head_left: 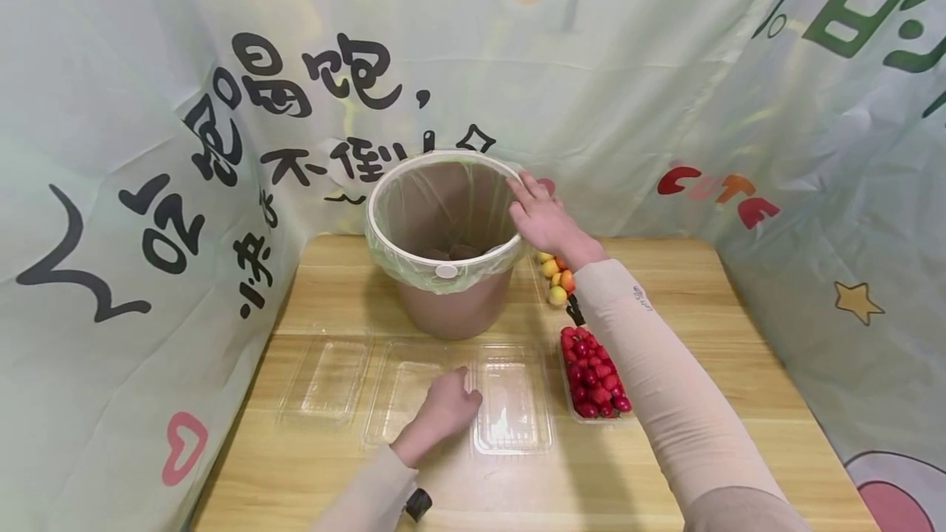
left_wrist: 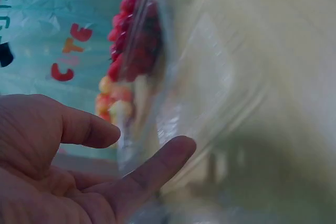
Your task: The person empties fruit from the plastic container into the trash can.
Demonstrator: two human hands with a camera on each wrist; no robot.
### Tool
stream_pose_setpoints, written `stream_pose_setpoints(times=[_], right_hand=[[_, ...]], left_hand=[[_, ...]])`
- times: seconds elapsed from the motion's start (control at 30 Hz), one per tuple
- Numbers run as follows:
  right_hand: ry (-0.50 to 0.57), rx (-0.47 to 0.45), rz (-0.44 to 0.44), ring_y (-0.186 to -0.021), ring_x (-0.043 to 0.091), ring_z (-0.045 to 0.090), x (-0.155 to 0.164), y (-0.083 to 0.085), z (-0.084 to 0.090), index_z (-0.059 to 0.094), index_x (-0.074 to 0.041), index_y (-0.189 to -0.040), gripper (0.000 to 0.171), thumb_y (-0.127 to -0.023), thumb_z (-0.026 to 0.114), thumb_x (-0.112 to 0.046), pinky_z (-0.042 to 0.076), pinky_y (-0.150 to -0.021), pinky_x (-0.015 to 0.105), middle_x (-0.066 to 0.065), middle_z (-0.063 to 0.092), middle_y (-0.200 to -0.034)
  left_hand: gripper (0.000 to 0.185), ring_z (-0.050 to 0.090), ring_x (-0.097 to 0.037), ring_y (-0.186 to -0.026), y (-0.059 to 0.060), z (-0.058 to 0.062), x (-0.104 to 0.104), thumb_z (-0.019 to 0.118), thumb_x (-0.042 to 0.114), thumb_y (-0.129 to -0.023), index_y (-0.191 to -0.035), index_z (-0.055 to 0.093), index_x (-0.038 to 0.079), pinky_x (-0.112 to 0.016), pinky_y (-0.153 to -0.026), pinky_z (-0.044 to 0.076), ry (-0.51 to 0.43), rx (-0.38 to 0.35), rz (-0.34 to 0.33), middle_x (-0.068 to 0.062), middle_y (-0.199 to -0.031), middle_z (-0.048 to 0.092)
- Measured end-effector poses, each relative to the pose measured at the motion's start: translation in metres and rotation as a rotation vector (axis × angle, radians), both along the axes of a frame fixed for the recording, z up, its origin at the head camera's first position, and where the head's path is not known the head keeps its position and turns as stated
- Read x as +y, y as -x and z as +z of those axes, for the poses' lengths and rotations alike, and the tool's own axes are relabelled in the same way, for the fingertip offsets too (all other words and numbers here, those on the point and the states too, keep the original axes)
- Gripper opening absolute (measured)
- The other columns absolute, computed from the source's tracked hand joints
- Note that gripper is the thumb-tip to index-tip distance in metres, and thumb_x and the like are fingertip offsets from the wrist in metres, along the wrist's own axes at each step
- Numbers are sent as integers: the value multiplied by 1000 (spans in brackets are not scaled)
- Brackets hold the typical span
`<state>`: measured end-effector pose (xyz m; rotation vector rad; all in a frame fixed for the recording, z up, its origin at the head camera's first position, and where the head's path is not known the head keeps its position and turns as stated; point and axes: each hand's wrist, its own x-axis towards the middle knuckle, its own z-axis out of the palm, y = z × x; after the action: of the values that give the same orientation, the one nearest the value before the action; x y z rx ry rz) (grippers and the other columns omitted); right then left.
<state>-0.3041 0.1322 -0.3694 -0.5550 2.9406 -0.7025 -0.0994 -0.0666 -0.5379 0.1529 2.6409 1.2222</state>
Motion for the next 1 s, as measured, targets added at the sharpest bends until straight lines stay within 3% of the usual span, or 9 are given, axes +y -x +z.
stream_pose_setpoints(times=[0.07,0.17,0.3,0.43,0.53,0.63,0.7,0.8,1.0], right_hand=[[2,-4,0,-165,41,6,1,1,0,11,-13,-171,67,-108,19,-38,6,-132,64,10,2,-179],[22,-19,-2,-165,40,4,2,0,1,5,-10,-170,70,-109,23,-38,5,-132,62,12,0,-179],[97,-32,-15,-166,36,3,4,0,-1,2,-6,-169,72,-111,28,-39,6,-134,56,16,2,-178],[212,-9,-49,-164,37,12,11,0,-6,11,-5,-169,73,-112,32,-45,13,-134,52,19,13,-176],[301,12,-88,-160,40,27,21,-1,-10,26,-8,-167,69,-112,31,-50,23,-131,55,19,30,-172],[357,29,-132,-153,40,41,37,-2,-16,40,-10,-163,65,-113,30,-51,31,-127,58,19,47,-163],[359,31,-165,-152,41,42,49,-2,-21,41,-8,-162,66,-113,29,-51,32,-127,57,20,47,-162],[340,-5,-201,-155,42,37,69,-2,-31,33,-2,-164,69,-112,29,-49,28,-129,56,23,37,-167],[228,-65,-239,-157,48,28,104,-10,-52,26,5,-163,70,-110,31,-40,23,-130,58,29,28,-169]], left_hand=[[43,53,-14,-55,3,9,-7,60,5,-92,-127,63,-21,-36,-61,57,-15,56,-17,-16,-70,67],[24,47,-8,-53,10,23,-20,60,1,-91,-103,74,-14,-24,-54,46,-31,126,-21,-1,-62,58],[17,57,-10,-60,22,42,-41,63,0,-91,-94,78,-7,-26,-60,55,-28,193,56,-10,-75,73],[26,63,-12,-66,37,64,-68,64,2,-95,-115,75,-9,-28,-67,61,-62,190,179,-24,-101,78],[31,56,-12,-60,49,85,-92,61,7,-100,-124,72,-9,-24,-58,53,-93,230,297,-23,-93,75],[34,51,-14,-61,62,106,-112,57,17,-106,-129,71,-4,-25,-58,45,-103,339,420,-18,-80,68],[38,54,-20,-68,71,120,-121,54,22,-108,-133,69,-2,-30,-66,47,-110,421,483,-18,-83,67],[45,64,-32,-93,86,137,-129,50,27,-110,-143,62,-1,-43,-87,54,-128,489,509,-23,-108,71],[61,54,-45,-138,122,158,-128,42,40,-112,-160,41,2,-60,-119,41,-59,470,384,-27,-154,51]])
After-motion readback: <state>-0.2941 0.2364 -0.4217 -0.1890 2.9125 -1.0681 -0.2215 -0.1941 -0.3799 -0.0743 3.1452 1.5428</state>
